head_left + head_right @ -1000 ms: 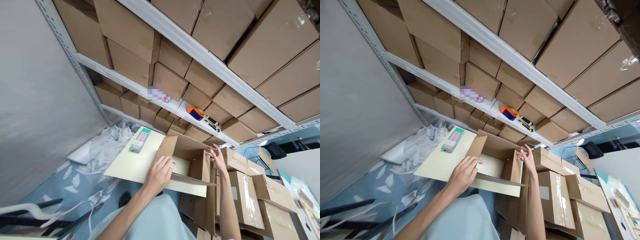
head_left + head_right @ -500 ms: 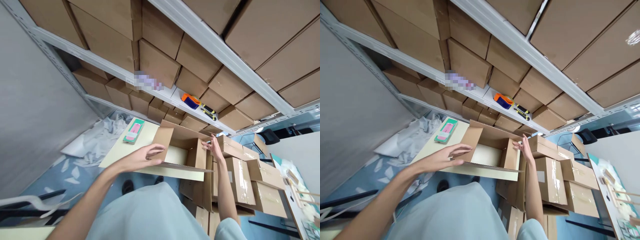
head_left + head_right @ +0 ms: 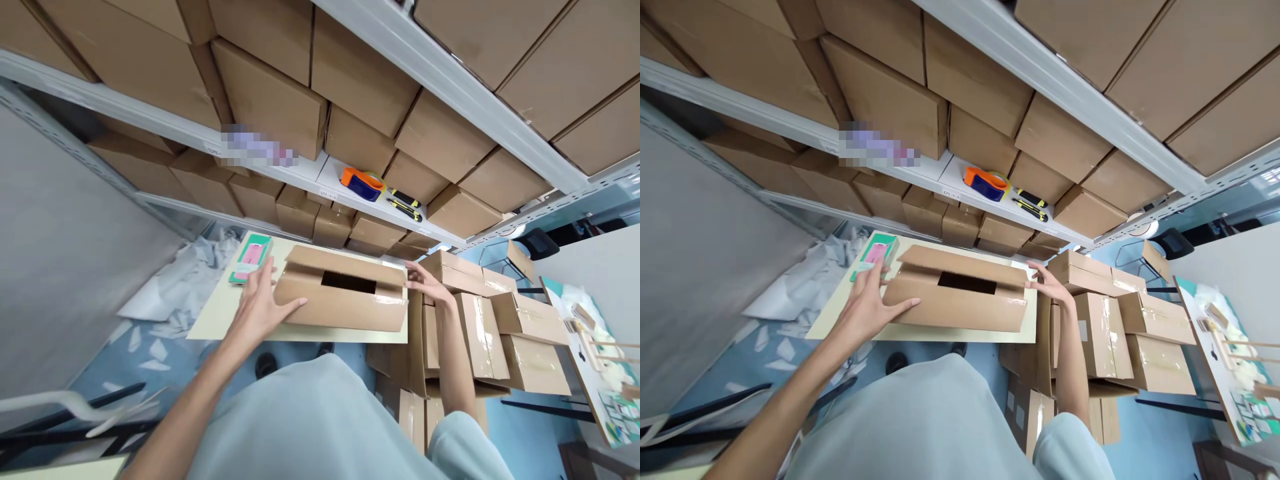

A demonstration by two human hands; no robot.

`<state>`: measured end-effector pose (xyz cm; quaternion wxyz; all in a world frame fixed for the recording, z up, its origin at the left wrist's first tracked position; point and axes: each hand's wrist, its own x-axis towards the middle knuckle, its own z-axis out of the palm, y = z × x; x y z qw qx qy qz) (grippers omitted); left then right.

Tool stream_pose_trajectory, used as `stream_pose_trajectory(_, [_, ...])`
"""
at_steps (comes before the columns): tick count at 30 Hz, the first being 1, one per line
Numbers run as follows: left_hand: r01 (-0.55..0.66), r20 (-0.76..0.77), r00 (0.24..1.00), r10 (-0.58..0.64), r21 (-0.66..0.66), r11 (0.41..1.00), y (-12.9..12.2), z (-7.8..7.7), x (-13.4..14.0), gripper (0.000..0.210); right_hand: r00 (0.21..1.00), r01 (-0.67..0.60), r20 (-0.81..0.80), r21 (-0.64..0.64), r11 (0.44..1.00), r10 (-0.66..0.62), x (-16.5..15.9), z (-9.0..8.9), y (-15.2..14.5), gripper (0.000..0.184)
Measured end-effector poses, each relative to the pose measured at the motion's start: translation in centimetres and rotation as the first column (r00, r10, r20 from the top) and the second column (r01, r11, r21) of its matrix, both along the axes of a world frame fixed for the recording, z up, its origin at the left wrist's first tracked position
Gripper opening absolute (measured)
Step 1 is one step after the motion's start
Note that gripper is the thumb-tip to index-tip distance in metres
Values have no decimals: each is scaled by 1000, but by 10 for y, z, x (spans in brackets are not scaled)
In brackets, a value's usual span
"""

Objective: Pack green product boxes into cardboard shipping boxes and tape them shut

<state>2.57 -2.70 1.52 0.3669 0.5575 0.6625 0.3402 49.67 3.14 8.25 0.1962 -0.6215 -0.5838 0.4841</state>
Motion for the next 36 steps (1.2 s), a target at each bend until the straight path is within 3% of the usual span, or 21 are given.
stream_pose_trajectory(1, [-15,-90,996,20,55,998,1,0,3,129,999,-16,28,-25,1000,16,2,-4,-4,96])
stream_pose_trajectory(3, [46,-212,977,-18,128,991,3,0,6,106,999,-3,38,-81,997,6,1,-16,-13,110])
stream_pose_trajectory(5, [136,-259,961,-97,140,981,7,-2,6,70,999,33,30,-82,996,-31,-1,-28,-20,115])
stream_pose_trajectory(7, [172,-252,958,-137,123,977,12,-7,4,54,997,64,49,-36,997,-63,-3,-35,-24,113])
stream_pose_trajectory(12, [94,-70,993,-91,44,995,31,-16,5,60,981,86,167,79,993,-98,-10,-35,-37,95])
stream_pose_trajectory(16, [9,34,999,-8,-43,999,39,-15,12,60,986,51,155,95,994,-66,-17,-31,-49,81])
stream_pose_trajectory(22, [-73,160,980,115,-245,967,38,-3,18,82,998,58,0,39,998,-58,-15,-36,-49,99])
stream_pose_trajectory(27, [-40,333,936,118,-230,972,29,13,20,110,995,80,-65,4,997,-79,-10,-38,-51,99])
stream_pose_trajectory(31, [3,320,945,73,-231,973,26,16,16,105,995,96,-31,4,995,-96,-10,-35,-56,95])
stream_pose_trajectory(34, [24,298,954,30,-175,984,30,8,12,99,995,94,40,32,995,-96,-15,-30,-58,92])
stream_pose_trajectory(36, [58,205,978,-37,-98,994,33,-1,8,84,985,80,141,108,991,-95,-22,-25,-59,81])
